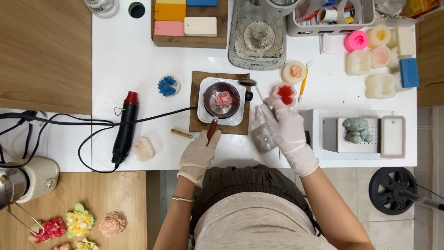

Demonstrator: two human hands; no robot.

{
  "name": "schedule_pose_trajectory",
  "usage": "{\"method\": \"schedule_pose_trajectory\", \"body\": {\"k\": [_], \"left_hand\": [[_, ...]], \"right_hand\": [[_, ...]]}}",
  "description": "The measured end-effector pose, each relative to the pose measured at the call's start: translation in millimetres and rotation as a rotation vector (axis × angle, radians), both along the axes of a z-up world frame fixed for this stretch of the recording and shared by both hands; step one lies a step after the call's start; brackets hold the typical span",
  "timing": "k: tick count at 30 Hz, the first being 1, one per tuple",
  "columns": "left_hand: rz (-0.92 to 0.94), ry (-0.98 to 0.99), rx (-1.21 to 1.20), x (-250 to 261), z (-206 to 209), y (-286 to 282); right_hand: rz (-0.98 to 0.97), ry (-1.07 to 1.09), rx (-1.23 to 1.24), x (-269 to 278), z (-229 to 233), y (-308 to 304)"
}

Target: Making a rose-shaped candle by melting wax, adding color, and pouring it into a mold.

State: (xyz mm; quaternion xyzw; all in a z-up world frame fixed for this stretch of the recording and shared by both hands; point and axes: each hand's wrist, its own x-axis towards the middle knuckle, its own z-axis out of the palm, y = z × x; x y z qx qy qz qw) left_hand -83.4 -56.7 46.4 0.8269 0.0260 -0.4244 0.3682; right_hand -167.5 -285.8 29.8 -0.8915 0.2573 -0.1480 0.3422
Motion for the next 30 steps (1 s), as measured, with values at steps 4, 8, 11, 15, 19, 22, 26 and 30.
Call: {"method": "schedule_pose_trajectory", "body": {"k": [4, 8, 11, 15, 19, 22, 26, 30], "left_hand": [[-0.152, -0.274, 0.029, -2.5, -30.5, 9.2], [-0.167, -0.221, 0.077, 2.7, -23.7, 7.5], [-0.199, -0.208, 0.082, 1.2, -30.5, 9.4], [-0.207, -0.208, 0.086, 2.2, -30.9, 9.5], [-0.211, -0.185, 0.118, 1.8, -25.0, 8.5], [-0.201, -0.195, 0.127, 0.1, -25.4, 8.0], [-0.183, -0.197, 0.105, -1.5, -22.9, 6.4], [-0.182, -0.212, 0.127, -3.9, -26.5, 5.7]], "right_hand": [[0.221, 0.091, -0.231, 32.0, -16.9, 9.1], [0.466, 0.127, -0.628, 47.3, -28.8, 13.6], [0.572, 0.146, -0.676, 47.1, -41.8, 16.4], [0.643, 0.239, -0.571, 44.1, -39.9, 21.7], [0.573, 0.192, -0.307, 41.9, -30.0, 19.9], [0.337, 0.013, 0.101, 45.1, -34.7, 16.3], [0.303, -0.124, 0.386, 57.5, -47.6, 19.1], [0.209, 0.281, 0.418, 67.7, -38.3, 31.7]]}}
